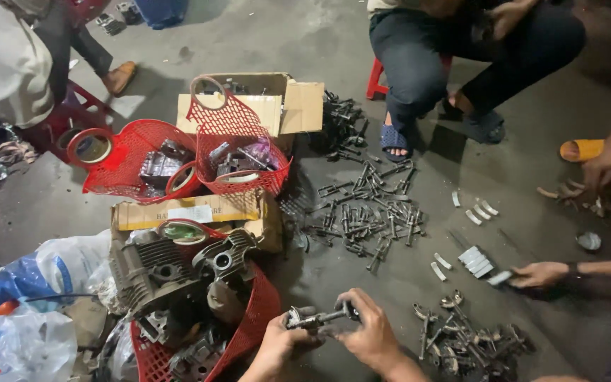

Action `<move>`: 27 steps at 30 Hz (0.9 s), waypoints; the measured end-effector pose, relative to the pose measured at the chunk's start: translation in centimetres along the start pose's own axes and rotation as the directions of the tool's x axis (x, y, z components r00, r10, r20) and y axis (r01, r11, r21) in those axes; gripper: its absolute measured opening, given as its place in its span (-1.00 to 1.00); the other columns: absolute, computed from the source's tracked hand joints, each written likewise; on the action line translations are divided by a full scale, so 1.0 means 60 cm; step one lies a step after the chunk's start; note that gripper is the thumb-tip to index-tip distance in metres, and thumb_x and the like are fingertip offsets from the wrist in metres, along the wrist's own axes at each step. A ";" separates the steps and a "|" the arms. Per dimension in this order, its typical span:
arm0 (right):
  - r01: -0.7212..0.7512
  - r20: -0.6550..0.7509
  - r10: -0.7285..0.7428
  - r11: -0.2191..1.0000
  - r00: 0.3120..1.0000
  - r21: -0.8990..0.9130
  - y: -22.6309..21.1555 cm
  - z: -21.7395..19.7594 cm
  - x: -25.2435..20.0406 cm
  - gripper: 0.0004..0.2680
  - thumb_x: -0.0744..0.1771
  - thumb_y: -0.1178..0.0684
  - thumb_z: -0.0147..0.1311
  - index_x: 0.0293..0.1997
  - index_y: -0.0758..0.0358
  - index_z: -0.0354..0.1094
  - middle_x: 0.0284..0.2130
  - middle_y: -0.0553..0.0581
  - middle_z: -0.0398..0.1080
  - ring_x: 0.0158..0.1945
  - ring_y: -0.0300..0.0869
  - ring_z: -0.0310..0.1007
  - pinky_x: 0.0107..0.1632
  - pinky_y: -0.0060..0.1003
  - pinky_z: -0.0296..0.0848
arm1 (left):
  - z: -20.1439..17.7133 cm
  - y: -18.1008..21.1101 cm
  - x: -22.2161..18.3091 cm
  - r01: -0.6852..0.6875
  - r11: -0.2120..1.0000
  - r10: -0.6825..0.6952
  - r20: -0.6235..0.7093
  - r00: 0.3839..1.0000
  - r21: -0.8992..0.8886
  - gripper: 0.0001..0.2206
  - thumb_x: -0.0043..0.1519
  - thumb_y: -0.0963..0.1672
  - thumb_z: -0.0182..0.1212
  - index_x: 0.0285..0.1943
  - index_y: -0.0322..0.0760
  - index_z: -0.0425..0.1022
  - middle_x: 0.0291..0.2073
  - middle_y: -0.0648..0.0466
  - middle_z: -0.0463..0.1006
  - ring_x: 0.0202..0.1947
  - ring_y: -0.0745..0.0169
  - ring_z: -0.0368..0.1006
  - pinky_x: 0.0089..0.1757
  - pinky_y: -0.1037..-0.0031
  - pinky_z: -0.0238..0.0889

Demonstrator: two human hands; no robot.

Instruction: Sorting and inspecting various motorcycle engine components including bolts, rods, and cylinder heads on a workshop floor.

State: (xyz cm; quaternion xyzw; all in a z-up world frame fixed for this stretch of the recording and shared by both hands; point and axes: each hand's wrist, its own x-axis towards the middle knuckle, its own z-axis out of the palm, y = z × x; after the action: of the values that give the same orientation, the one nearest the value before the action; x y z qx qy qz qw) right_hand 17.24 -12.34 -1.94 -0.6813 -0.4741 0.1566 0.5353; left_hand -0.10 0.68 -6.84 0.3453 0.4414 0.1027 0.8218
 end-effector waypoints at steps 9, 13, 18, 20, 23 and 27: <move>0.230 0.017 -0.231 0.954 0.973 -0.194 -0.016 -0.025 0.005 -0.77 0.18 0.08 0.31 -0.31 0.30 0.26 -0.47 0.22 0.26 -0.35 0.12 0.36 -0.30 -0.02 0.36 | 0.033 0.016 -0.039 0.131 0.989 -0.126 0.068 0.990 -0.068 -0.55 -0.09 -0.39 0.12 0.04 -0.48 0.46 -0.20 -0.13 0.66 -0.19 0.04 0.64 -0.20 0.20 0.56; 0.255 0.013 -0.258 0.945 0.966 -0.206 -0.013 -0.020 -0.002 -0.77 0.17 0.08 0.28 -0.34 0.30 0.23 -0.47 0.24 0.24 -0.34 0.15 0.34 -0.30 -0.01 0.36 | 0.039 0.018 -0.048 0.120 0.991 -0.112 0.116 0.987 -0.066 -0.58 -0.07 -0.38 0.09 0.03 -0.51 0.45 -0.17 -0.11 0.68 -0.14 0.06 0.65 -0.16 0.20 0.57; 0.232 -0.028 -0.245 0.943 0.969 -0.238 -0.008 -0.014 -0.007 -0.80 0.16 0.13 0.21 -0.35 0.32 0.21 -0.45 0.28 0.26 -0.32 0.21 0.34 -0.27 0.02 0.36 | 0.042 0.008 -0.046 0.109 0.994 -0.103 0.172 0.980 -0.023 -0.56 -0.05 -0.39 0.11 0.07 -0.56 0.50 -0.16 -0.12 0.68 -0.14 0.07 0.63 -0.18 0.28 0.53; 0.224 -0.033 -0.239 0.944 0.970 -0.241 -0.002 -0.010 -0.010 -0.81 0.19 0.12 0.21 -0.36 0.33 0.21 -0.47 0.28 0.26 -0.34 0.21 0.34 -0.29 0.02 0.36 | 0.050 0.013 -0.049 0.106 0.994 -0.100 0.137 0.985 -0.033 -0.57 -0.05 -0.39 0.11 0.06 -0.56 0.48 -0.16 -0.11 0.68 -0.16 0.08 0.63 -0.19 0.27 0.53; 0.193 -0.036 -0.208 0.949 0.977 -0.250 0.009 -0.001 -0.017 -0.82 0.26 0.11 0.20 -0.38 0.33 0.21 -0.50 0.28 0.27 -0.40 0.21 0.36 -0.33 0.02 0.36 | 0.037 0.001 -0.038 0.084 0.996 -0.084 0.068 0.994 0.004 -0.56 -0.05 -0.39 0.12 0.08 -0.54 0.46 -0.17 -0.13 0.67 -0.24 0.06 0.59 -0.21 0.25 0.54; 0.122 -0.074 -0.145 0.959 0.987 -0.257 0.015 0.007 -0.024 -0.83 0.31 0.12 0.15 -0.39 0.32 0.21 -0.53 0.27 0.31 -0.45 0.20 0.39 -0.38 0.02 0.35 | 0.040 -0.006 -0.032 0.065 0.998 -0.065 -0.044 0.997 0.004 -0.53 -0.05 -0.37 0.08 0.12 -0.51 0.43 -0.14 -0.15 0.65 -0.21 0.03 0.65 -0.20 0.22 0.58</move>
State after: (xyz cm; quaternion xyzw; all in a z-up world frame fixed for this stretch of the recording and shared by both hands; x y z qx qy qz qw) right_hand 16.63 -13.28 -3.30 -0.7166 -0.5099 0.0273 0.4751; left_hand 0.61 -1.65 -4.94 0.3306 0.4705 0.0821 0.8140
